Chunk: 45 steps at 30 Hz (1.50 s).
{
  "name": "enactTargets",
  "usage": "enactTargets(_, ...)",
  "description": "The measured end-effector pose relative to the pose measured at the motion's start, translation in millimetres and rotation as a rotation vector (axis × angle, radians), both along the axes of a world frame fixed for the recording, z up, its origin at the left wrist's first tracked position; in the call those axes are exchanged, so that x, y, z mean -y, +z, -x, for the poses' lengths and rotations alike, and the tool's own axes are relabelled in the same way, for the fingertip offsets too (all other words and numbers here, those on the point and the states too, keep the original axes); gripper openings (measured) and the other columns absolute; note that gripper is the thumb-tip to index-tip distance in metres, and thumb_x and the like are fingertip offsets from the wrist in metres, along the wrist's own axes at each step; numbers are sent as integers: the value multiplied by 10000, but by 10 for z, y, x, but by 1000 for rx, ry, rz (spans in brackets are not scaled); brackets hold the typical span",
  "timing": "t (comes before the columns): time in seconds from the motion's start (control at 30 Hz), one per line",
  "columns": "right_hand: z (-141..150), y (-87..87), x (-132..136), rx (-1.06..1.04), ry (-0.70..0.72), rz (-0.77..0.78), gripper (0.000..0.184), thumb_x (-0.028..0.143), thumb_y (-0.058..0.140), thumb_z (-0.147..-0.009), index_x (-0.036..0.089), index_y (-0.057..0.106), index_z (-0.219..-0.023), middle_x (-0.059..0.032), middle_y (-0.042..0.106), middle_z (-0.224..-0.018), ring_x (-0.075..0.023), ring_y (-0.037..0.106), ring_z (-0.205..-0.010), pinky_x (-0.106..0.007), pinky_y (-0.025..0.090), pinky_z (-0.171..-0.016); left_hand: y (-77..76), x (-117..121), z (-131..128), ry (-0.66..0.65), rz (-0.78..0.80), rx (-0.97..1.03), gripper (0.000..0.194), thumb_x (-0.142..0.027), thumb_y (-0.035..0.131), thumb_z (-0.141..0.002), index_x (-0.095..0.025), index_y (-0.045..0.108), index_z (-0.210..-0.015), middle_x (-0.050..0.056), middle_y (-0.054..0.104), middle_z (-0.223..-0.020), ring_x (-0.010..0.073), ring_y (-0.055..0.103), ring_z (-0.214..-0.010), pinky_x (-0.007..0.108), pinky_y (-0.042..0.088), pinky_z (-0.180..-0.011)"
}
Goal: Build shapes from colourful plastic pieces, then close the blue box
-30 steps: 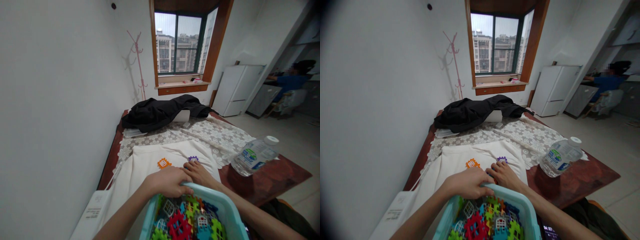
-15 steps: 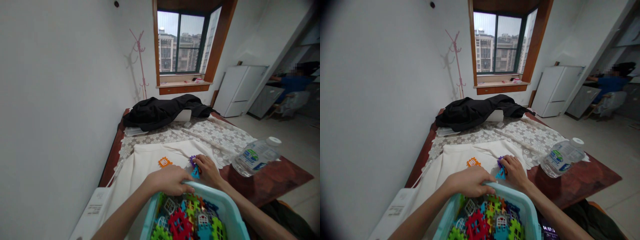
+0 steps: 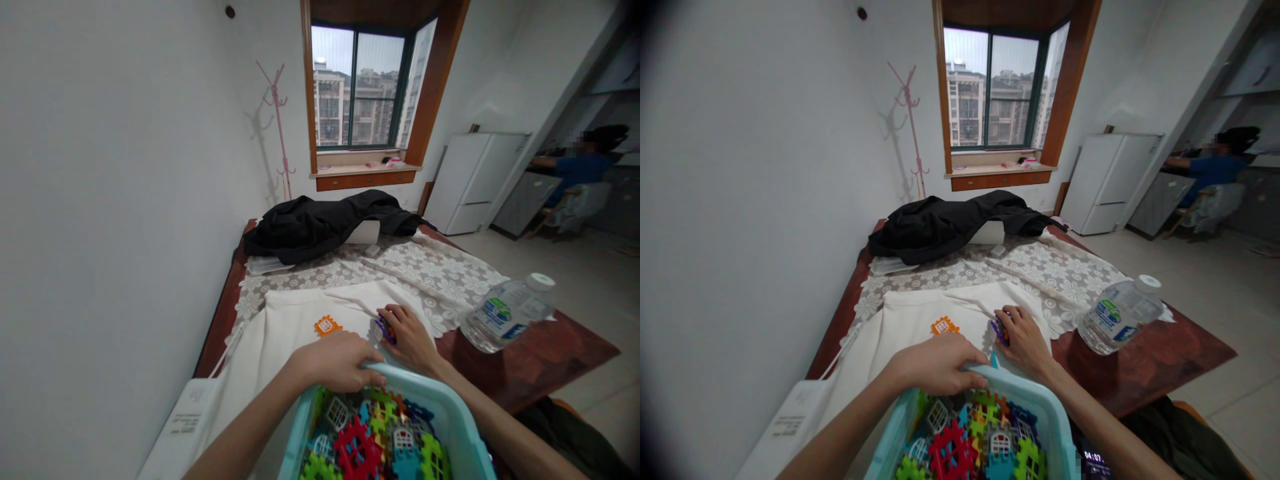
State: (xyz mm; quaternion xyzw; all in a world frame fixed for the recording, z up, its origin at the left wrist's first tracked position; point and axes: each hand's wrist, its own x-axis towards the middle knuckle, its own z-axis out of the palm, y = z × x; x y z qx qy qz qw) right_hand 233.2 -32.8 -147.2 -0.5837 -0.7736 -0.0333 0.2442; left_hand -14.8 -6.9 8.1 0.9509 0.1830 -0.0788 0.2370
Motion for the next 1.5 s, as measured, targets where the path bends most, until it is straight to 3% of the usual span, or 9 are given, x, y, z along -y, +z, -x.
enactTargets(0.43,-16,-57,2,-47,-26,-5,415,196,661,-810,215,571,-1215,-121,703,-1194,-309,679,-1037,-436,583,-884,-3,0,0,19,12,-21,264,-476,646,-977,-245,773,-980,55,807,-912,244,747,-873,273,409,-626)
enactTargets(0.73,-179,16,-80,-559,-111,-62,401,248,624,-731,226,632,-1131,-55,731,-1030,-255,689,-895,-377,562,-810,36,9,-12,32,18,-53,287,-488,636,-977,-233,768,-983,60,804,-921,242,736,-882,267,417,-630)
enactTargets(0.87,-268,359,-82,-913,-106,-55,349,325,685,-728,234,640,-1062,-43,718,-940,-237,662,-808,-344,560,-718,32,4,0,28,5,-38,294,-481,618,-986,-228,766,-978,66,803,-918,252,746,-886,277,411,-623)
enactTargets(0.97,-212,805,186,-1065,117,67,374,374,705,-779,246,636,-1124,-61,686,-971,-231,654,-787,-326,552,-653,17,-2,4,27,3,-29,298,-487,623,-979,-226,769,-979,71,806,-909,264,753,-888,281,405,-612)
enactTargets(1.03,-71,1106,463,-999,347,203,412,391,783,-752,269,641,-1118,-67,686,-1023,-257,676,-870,-346,580,-716,7,-4,2,24,5,-13,286,-473,625,-974,-229,774,-986,71,812,-912,266,756,-884,283,404,-610)
enactTargets(1.13,266,1415,818,-574,579,512,457,356,803,-812,312,654,-1243,-74,707,-1159,-279,688,-1035,-402,588,-927,-1,-4,-1,8,5,5,216,-380,621,-961,-229,772,-996,70,819,-950,258,755,-889,279,426,-630)
enactTargets(1.23,585,1533,961,-273,730,545,590,337,817,-826,336,634,-1387,-81,704,-1321,-304,666,-1226,-445,544,-1089,8,-2,3,-3,-14,-5,163,-300,613,-940,-217,753,-943,67,814,-950,244,746,-870,272,444,-644)
enactTargets(1.37,631,1634,981,-202,853,525,747,192,742,-876,360,509,-1566,-87,608,-1539,-316,533,-1463,-479,447,-1220,16,1,12,9,-12,-18,223,-374,590,-977,-222,752,-952,72,809,-950,249,740,-871,277,451,-645)
enactTargets(1.5,220,1592,936,-454,778,527,448,333,691,-989,366,627,-1431,-82,703,-1377,-284,654,-1306,-428,529,-1112,9,3,11,17,3,-23,247,-431,608,-984,-234,757,-998,66,810,-958,248,737,-875,278,451,-661)
